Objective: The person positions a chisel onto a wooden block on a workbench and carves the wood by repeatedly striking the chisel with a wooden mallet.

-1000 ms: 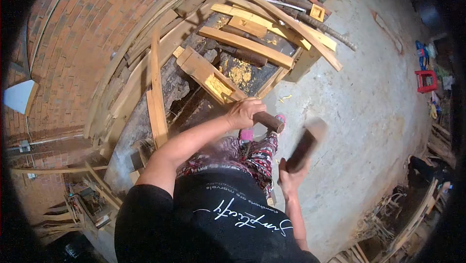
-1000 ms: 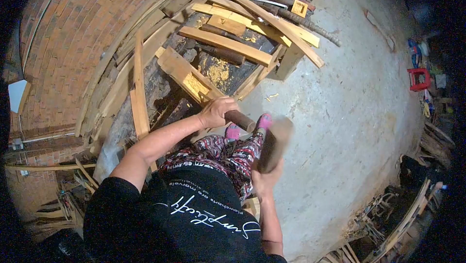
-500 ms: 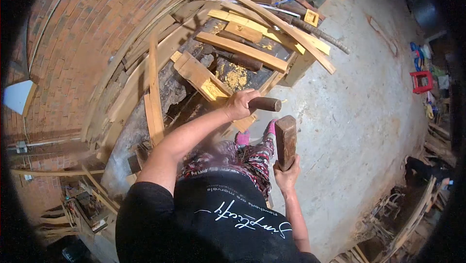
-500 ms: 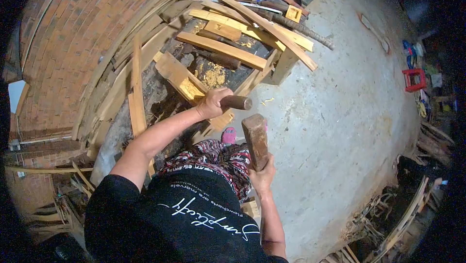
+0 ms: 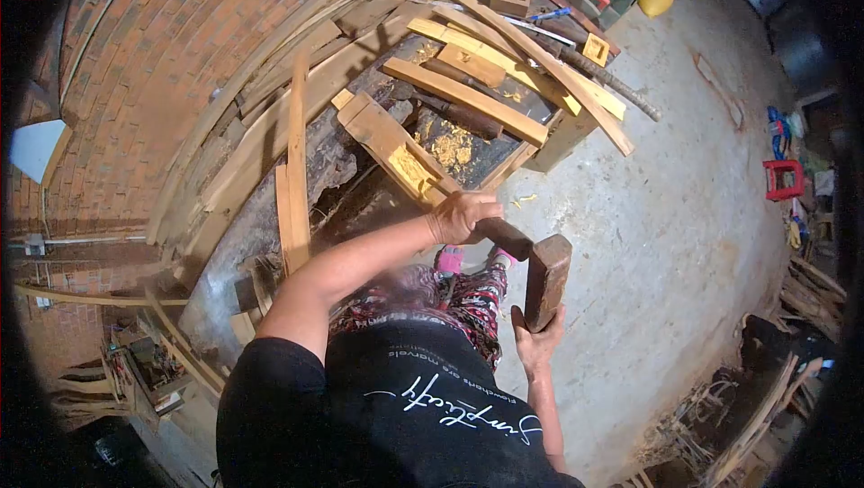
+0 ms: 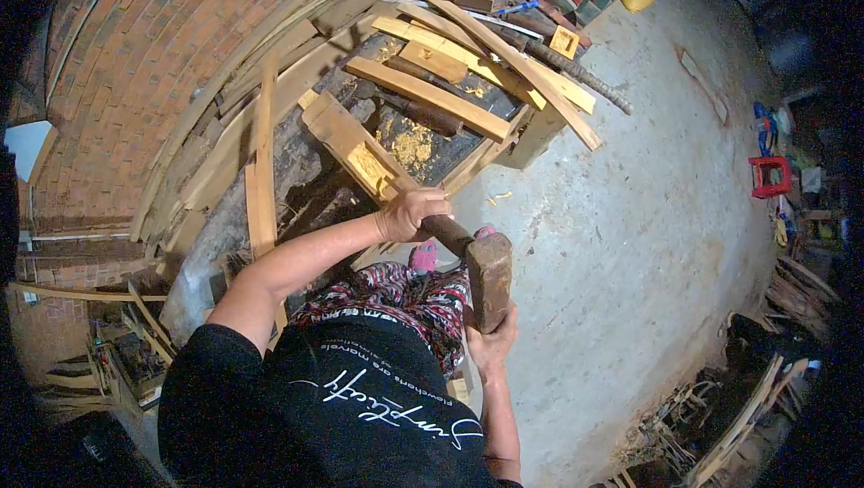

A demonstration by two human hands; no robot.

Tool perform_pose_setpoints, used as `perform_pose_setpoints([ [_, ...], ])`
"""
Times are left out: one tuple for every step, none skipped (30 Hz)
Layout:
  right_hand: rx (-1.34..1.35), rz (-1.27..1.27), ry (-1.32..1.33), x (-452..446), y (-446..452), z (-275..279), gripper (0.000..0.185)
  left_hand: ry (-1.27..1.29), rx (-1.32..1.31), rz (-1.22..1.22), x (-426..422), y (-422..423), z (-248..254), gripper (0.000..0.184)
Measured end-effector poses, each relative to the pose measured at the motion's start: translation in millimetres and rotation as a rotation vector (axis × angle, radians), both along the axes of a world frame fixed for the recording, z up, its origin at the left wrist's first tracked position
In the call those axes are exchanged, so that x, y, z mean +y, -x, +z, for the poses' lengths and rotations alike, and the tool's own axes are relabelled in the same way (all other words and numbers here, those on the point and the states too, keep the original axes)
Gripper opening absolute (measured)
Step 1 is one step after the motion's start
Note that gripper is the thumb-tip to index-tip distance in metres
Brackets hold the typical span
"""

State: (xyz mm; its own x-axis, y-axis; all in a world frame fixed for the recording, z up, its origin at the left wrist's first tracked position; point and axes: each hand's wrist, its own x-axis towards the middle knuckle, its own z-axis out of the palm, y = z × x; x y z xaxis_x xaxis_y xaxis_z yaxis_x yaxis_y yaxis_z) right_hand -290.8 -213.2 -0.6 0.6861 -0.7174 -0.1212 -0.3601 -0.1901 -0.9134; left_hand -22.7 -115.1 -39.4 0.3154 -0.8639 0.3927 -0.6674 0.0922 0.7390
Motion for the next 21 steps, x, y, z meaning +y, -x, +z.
perform_pose_setpoints([
  [0.004,-0.003,0.003,-1,2,2,0.051,-0.034,0.001,-0.011,1,1,-1,0.022],
  [-0.030,0.002,0.030,-2,4,4,0.050,-0.051,-0.030,0.011,3,0,0,0.021],
  [-0.063,0.009,0.055,-3,5,6,0.050,-0.049,-0.027,0.009,6,0,-2,0.021],
  [-0.061,0.007,0.056,-3,5,14,0.050,-0.077,-0.012,0.038,10,0,-6,0.021],
  [-0.037,-0.016,0.101,-3,5,26,0.049,-0.106,0.002,0.066,15,-1,-10,0.020],
  [-0.014,-0.039,0.146,-3,4,32,0.048,-0.111,0.002,0.073,18,-1,-14,0.020],
  [-0.013,-0.041,0.145,-1,10,26,0.048,-0.112,0.003,0.071,18,-2,-15,0.020],
  [-0.045,-0.096,0.017,1,15,21,0.038,-0.098,-0.020,0.069,19,-1,-17,0.020],
  [-0.058,-0.087,-0.050,3,19,19,0.031,-0.083,-0.044,0.067,19,-1,-18,0.020],
  [-0.070,-0.080,-0.117,6,17,25,0.026,-0.084,-0.044,0.069,19,-2,-18,0.020],
  [-0.070,-0.079,-0.118,8,16,8,0.026,-0.109,-0.016,0.066,19,-2,-16,0.021],
  [0.012,0.064,0.119,12,17,-23,0.029,-0.134,0.013,0.061,18,-2,-15,0.022],
  [0.092,0.207,0.359,13,17,-40,0.033,-0.132,0.013,0.062,17,-2,-17,0.022],
  [0.196,0.103,0.065,19,-7,-26,0.045,-0.098,-0.008,0.080,16,-1,-20,0.020],
  [0.204,0.057,-0.006,20,-6,-44,0.049,-0.064,-0.032,0.100,13,-2,-23,0.018],
  [0.177,0.042,-0.016,18,-12,-32,0.051,-0.058,-0.042,0.109,10,-5,-17,0.018],
  [0.155,0.030,-0.031,17,-17,-13,0.052,-0.073,-0.051,0.152,8,-7,-8,0.018],
  [0.025,-0.007,0.015,18,-19,4,0.047,-0.098,-0.046,0.184,10,-3,-5,0.018],
  [-0.109,-0.050,0.066,18,-21,12,0.042,-0.080,-0.019,0.153,9,-4,-6,0.018],
  [-0.078,-0.024,0.110,18,-12,0,0.038,-0.106,-0.018,0.138,10,-4,-5,0.018],
  [-0.048,0.002,0.155,18,-2,-13,0.035,-0.130,-0.018,0.125,11,-5,-4,0.018],
])
